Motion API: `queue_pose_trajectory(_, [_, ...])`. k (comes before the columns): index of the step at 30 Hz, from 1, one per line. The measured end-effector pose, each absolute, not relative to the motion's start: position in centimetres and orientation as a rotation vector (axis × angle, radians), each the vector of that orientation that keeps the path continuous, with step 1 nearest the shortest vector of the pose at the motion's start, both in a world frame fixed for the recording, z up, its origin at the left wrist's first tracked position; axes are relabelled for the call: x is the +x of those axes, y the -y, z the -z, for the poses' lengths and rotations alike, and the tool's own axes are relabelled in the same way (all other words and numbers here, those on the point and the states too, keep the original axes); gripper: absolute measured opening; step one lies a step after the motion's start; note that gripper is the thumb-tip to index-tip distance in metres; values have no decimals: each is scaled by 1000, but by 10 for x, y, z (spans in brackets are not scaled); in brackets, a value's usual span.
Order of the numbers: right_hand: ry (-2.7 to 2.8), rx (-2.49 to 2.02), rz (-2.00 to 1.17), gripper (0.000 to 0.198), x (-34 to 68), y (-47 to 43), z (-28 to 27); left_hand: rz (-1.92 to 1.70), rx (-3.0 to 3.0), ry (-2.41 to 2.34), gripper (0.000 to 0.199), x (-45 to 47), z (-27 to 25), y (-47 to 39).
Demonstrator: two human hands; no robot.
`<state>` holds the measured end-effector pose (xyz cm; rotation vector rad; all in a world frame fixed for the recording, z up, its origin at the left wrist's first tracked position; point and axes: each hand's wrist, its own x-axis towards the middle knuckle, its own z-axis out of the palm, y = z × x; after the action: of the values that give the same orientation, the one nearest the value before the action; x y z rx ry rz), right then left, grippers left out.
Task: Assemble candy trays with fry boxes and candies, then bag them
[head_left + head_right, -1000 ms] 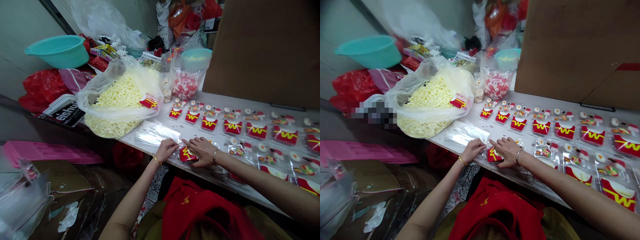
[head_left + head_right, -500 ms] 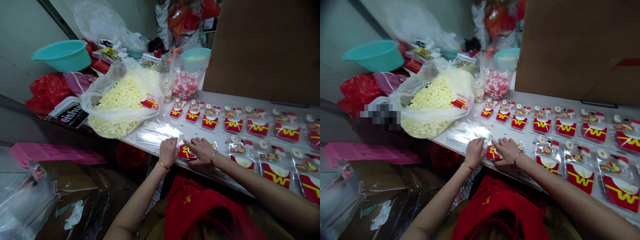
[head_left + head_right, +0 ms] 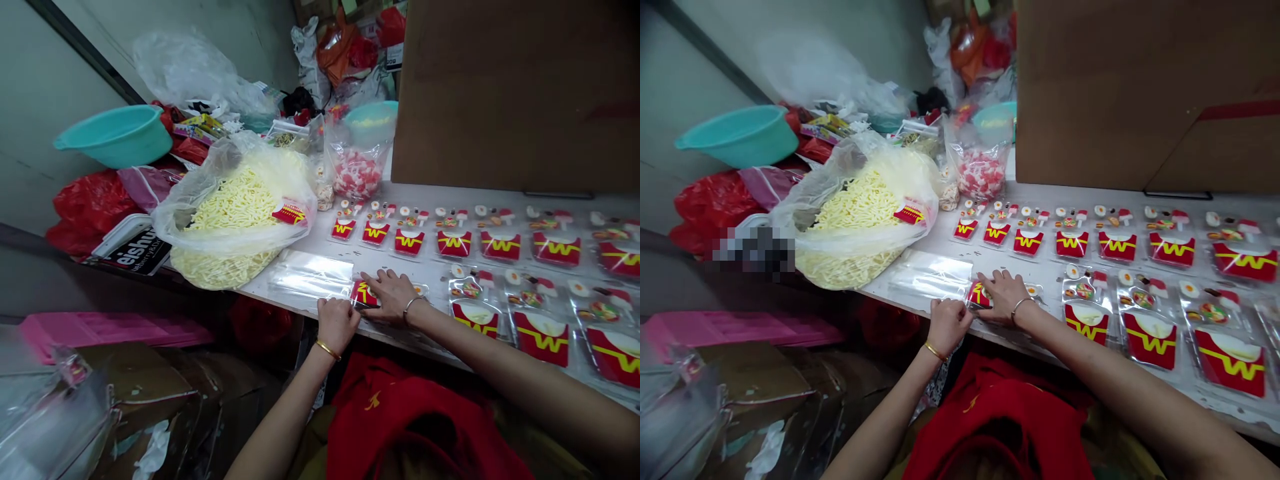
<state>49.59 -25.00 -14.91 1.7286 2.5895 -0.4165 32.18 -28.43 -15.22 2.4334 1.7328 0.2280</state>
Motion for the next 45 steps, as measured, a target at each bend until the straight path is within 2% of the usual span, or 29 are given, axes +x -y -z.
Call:
queue_pose_trajectory(6, [-2768, 1564, 465, 106, 511, 249, 156, 3, 2519, -1404, 18, 328, 126, 269])
queue_pose_trajectory(7, [-2798, 1585, 488, 102, 517, 250, 158, -9, 2539, -1351, 18, 324, 120, 259])
queue_pose_trajectory(11, [-2774, 1804, 524, 61, 530, 255, 167, -61, 2659, -1056, 25, 308, 109, 212])
queue_pose_trajectory(13, [-2772, 1801, 474, 55, 530, 256, 169, 24, 2665, -909, 32, 306, 112, 194])
queue_pose_trajectory(17, [-2809, 1787, 299, 56, 522, 255, 165, 140, 2698, -772, 41, 314, 122, 178])
queue_pose_trajectory(21, [-2778, 2076, 325, 72, 525, 265, 162, 130, 2744, -669, 35, 321, 120, 173])
queue_pose_trajectory(23, [-2613, 2400, 523, 83, 531, 276, 166, 175, 2708, -624, 23, 319, 119, 170])
queue_pose_trajectory(27, [-2149, 2783, 1229, 102, 544, 291, 176, 139, 2527, -580, 7, 310, 122, 163])
queue_pose_trajectory(29, [-1941, 2885, 1609, 101, 545, 290, 176, 35, 2450, -571, 9, 309, 126, 163])
queue_pose_trajectory(33, [-1716, 2871, 2210, 83, 535, 281, 164, -182, 2355, -564, 15, 323, 128, 168])
queue_pose_trajectory(35, [-1764, 2851, 2288, 75, 528, 279, 158, -262, 2332, -556, 16, 336, 127, 171])
queue_pose_trajectory(39, [-1934, 2941, 2232, 69, 515, 282, 151, -331, 2329, -535, 17, 359, 125, 171])
queue_pose_trajectory(45, [-2145, 2788, 2486, 63, 510, 290, 145, -381, 2257, -476, 21, 378, 128, 170])
